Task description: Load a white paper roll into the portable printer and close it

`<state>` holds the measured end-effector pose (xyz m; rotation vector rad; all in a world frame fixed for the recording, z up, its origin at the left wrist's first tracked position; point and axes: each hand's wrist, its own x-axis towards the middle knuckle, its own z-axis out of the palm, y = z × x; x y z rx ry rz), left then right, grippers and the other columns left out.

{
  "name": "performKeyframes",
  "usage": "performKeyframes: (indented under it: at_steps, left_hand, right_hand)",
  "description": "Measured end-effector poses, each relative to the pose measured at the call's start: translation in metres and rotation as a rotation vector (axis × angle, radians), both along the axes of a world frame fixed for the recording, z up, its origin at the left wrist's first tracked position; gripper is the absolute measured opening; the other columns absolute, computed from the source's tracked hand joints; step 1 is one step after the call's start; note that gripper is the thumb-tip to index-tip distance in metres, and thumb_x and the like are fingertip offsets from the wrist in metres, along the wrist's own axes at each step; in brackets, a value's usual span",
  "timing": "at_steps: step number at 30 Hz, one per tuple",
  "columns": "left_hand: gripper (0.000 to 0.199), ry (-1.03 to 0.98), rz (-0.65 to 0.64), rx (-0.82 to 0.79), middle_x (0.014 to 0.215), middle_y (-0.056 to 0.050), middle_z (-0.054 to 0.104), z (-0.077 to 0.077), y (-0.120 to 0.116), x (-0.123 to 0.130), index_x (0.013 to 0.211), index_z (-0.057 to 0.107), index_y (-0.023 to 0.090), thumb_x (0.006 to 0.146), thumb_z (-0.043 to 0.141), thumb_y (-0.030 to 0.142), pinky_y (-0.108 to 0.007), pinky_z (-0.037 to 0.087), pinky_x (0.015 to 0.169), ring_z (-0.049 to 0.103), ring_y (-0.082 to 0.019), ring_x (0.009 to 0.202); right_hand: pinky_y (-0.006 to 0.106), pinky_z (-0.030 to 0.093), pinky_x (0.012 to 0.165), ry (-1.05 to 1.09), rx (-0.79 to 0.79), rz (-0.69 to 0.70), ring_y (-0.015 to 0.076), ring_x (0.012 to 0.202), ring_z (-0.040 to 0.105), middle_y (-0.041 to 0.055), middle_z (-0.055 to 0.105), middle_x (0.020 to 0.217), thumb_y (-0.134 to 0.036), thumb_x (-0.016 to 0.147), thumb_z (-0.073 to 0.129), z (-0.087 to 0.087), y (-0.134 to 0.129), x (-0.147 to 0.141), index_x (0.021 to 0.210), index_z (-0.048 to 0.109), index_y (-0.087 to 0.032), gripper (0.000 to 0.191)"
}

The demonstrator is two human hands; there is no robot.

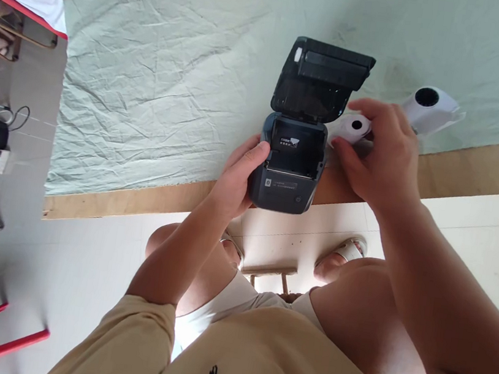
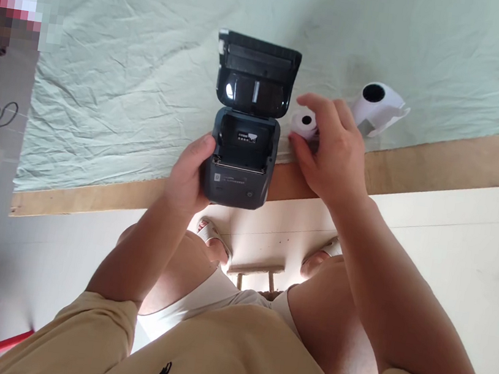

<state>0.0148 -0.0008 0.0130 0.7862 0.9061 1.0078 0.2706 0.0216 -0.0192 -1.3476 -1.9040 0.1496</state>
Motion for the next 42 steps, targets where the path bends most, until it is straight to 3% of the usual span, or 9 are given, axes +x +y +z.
performKeyframes:
  at_steps: [5,11,19,22,25,27,30,36,42]
  left_hand:
    - [0.042,0.027,0.015,-0.013,0.116,-0.005,0.091,0.0,0.0,0.001,0.108,0.08,0.024,0.1,0.076,0.066,-0.031,0.066,0.058,0.09,-0.032,0.11]
    - [0.052,0.025,-0.007,-0.037,0.113,-0.005,0.091,-0.001,0.0,0.002,0.113,0.081,0.025,0.098,0.073,0.074,-0.029,0.052,0.042,0.091,-0.032,0.102]
    - [0.051,0.03,0.006,-0.036,0.104,-0.005,0.089,0.0,0.001,0.003,0.107,0.079,0.025,0.098,0.075,0.075,-0.031,0.061,0.05,0.091,-0.03,0.097]
    - [0.051,0.041,0.026,-0.027,0.088,-0.004,0.084,0.002,0.0,0.004,0.102,0.078,0.025,0.097,0.075,0.075,-0.029,0.05,0.041,0.086,-0.025,0.076]
    - [0.045,0.045,0.013,0.009,0.078,-0.001,0.077,0.003,-0.001,0.003,0.106,0.079,0.025,0.096,0.081,0.068,-0.027,0.044,0.039,0.075,-0.018,0.059]
    - [0.04,0.047,-0.002,0.034,0.083,-0.001,0.079,0.003,-0.001,0.002,0.112,0.079,0.025,0.096,0.085,0.061,-0.027,0.052,0.046,0.077,-0.018,0.062]
    - [0.033,0.024,-0.015,0.067,0.092,-0.002,0.084,0.003,-0.002,0.0,0.114,0.08,0.025,0.098,0.085,0.054,-0.028,0.061,0.058,0.08,-0.018,0.071]
    - [0.032,0.028,-0.05,0.068,0.098,-0.004,0.084,0.003,-0.003,-0.001,0.113,0.08,0.025,0.098,0.084,0.053,-0.031,0.063,0.063,0.081,-0.021,0.078]
    - [0.04,0.035,-0.021,0.071,0.098,-0.003,0.082,0.003,-0.003,0.0,0.115,0.078,0.026,0.098,0.081,0.063,-0.032,0.063,0.066,0.079,-0.021,0.082]
  right_hand:
    - [0.061,0.065,0.104,-0.015,0.005,-0.026,0.0348,0.117,0.075,0.0113,0.075,0.126,-0.031,0.093,0.074,-0.003,0.001,-0.001,0.147,0.067,-0.036,0.055]
    - [0.059,0.064,0.108,-0.023,-0.031,0.028,0.0334,0.121,0.074,0.0114,0.075,0.133,-0.028,0.093,0.073,-0.006,0.003,0.005,0.16,0.054,-0.038,0.07]
    - [0.063,0.064,0.106,0.032,-0.08,-0.039,0.033,0.11,0.073,0.0096,0.068,0.118,-0.049,0.1,0.074,-0.008,0.006,0.005,0.148,0.066,-0.036,0.05]
    - [0.053,0.067,0.091,0.197,0.056,-0.058,0.0316,0.108,0.074,0.0115,0.071,0.129,-0.057,0.093,0.081,0.002,0.005,-0.001,0.151,0.057,-0.035,0.066]
    - [0.046,0.065,0.076,0.308,0.228,-0.036,0.0279,0.099,0.076,0.008,0.072,0.127,-0.068,0.091,0.081,0.022,-0.003,-0.016,0.136,0.057,-0.035,0.06]
    - [0.048,0.067,0.081,0.277,0.275,0.02,0.0274,0.097,0.079,0.0039,0.077,0.116,-0.061,0.099,0.077,0.037,-0.012,-0.029,0.127,0.063,-0.036,0.041]
    - [0.05,0.067,0.088,0.119,0.185,0.083,0.0284,0.102,0.082,0.0006,0.083,0.112,-0.034,0.106,0.072,0.051,-0.022,-0.045,0.121,0.072,-0.039,0.016]
    - [0.048,0.065,0.088,0.001,0.072,0.086,0.0277,0.1,0.084,-0.0008,0.088,0.106,-0.021,0.1,0.069,0.049,-0.02,-0.049,0.097,0.072,-0.031,0.011]
    - [0.044,0.053,0.081,0.092,0.232,0.236,0.0233,0.091,0.08,-0.006,0.083,0.09,-0.021,0.101,0.071,0.046,-0.028,-0.059,0.092,0.067,-0.032,0.015]
